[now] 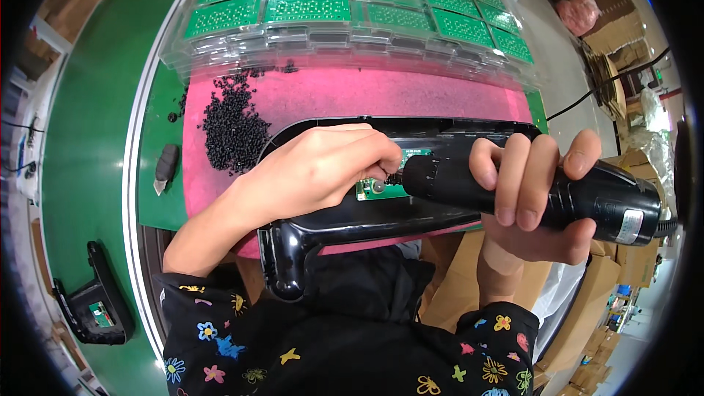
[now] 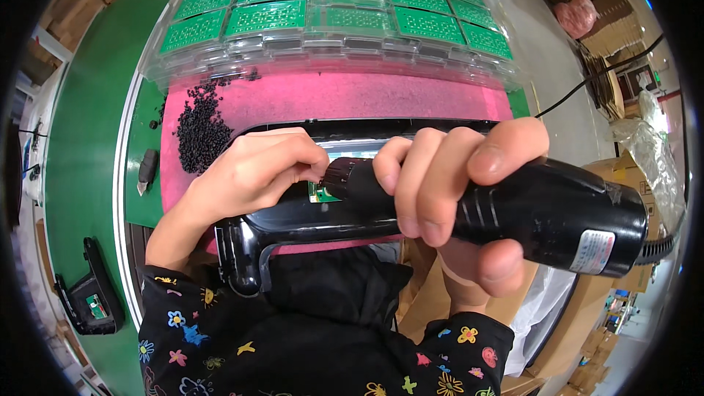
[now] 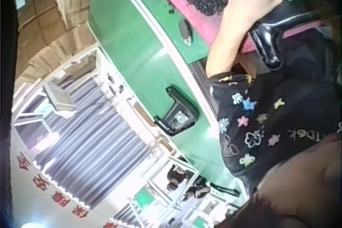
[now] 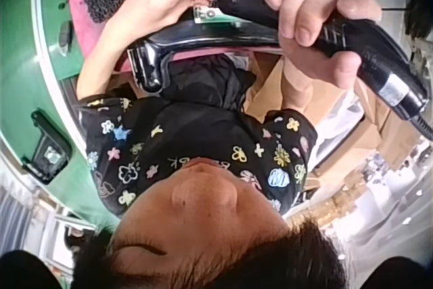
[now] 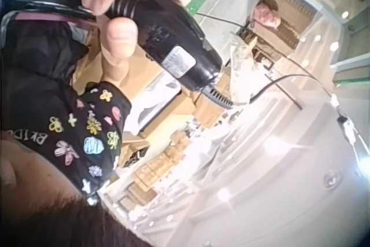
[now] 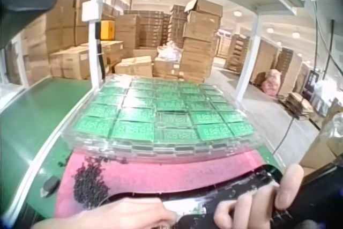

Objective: Assemble electronics by installing circuit boards into plastic housings and securing them with an electric screwdriver.

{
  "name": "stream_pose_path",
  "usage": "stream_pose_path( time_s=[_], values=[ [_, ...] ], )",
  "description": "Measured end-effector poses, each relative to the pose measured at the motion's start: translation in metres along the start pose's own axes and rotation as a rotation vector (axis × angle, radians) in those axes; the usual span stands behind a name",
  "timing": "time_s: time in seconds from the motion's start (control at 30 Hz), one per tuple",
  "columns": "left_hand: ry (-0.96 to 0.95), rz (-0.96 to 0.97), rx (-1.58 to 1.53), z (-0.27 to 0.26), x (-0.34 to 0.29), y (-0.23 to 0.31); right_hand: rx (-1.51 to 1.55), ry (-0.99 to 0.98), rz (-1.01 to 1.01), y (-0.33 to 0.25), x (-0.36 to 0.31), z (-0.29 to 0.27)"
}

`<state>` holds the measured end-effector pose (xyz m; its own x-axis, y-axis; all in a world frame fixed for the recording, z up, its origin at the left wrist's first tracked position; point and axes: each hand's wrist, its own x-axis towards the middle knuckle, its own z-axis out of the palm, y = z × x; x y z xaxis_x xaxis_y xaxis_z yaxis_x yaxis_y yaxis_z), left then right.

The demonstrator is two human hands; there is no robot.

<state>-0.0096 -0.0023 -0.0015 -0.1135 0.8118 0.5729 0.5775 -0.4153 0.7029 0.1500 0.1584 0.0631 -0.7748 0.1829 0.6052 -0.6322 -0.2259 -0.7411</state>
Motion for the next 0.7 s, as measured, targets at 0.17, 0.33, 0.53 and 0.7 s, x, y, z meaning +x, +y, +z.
stream_pose_path(
  time_s=[0.17,0.33,0.53,0.7],
  values=[
    [-0.028,-0.083,0.056,-0.002,-0.001,0.001,-0.091,-0.043,0.043,0.003,0.004,-0.001],
    [-0.032,-0.079,0.059,-0.002,-0.003,-0.002,-0.046,-0.026,0.025,0.003,0.004,-0.003],
    [0.004,-0.048,0.055,-0.001,-0.003,-0.005,-0.007,0.005,0.023,0.006,0.002,-0.003],
    [0.015,0.078,0.218,0.001,0.000,-0.005,0.020,0.141,0.004,0.013,-0.001,-0.006]
  ],
)
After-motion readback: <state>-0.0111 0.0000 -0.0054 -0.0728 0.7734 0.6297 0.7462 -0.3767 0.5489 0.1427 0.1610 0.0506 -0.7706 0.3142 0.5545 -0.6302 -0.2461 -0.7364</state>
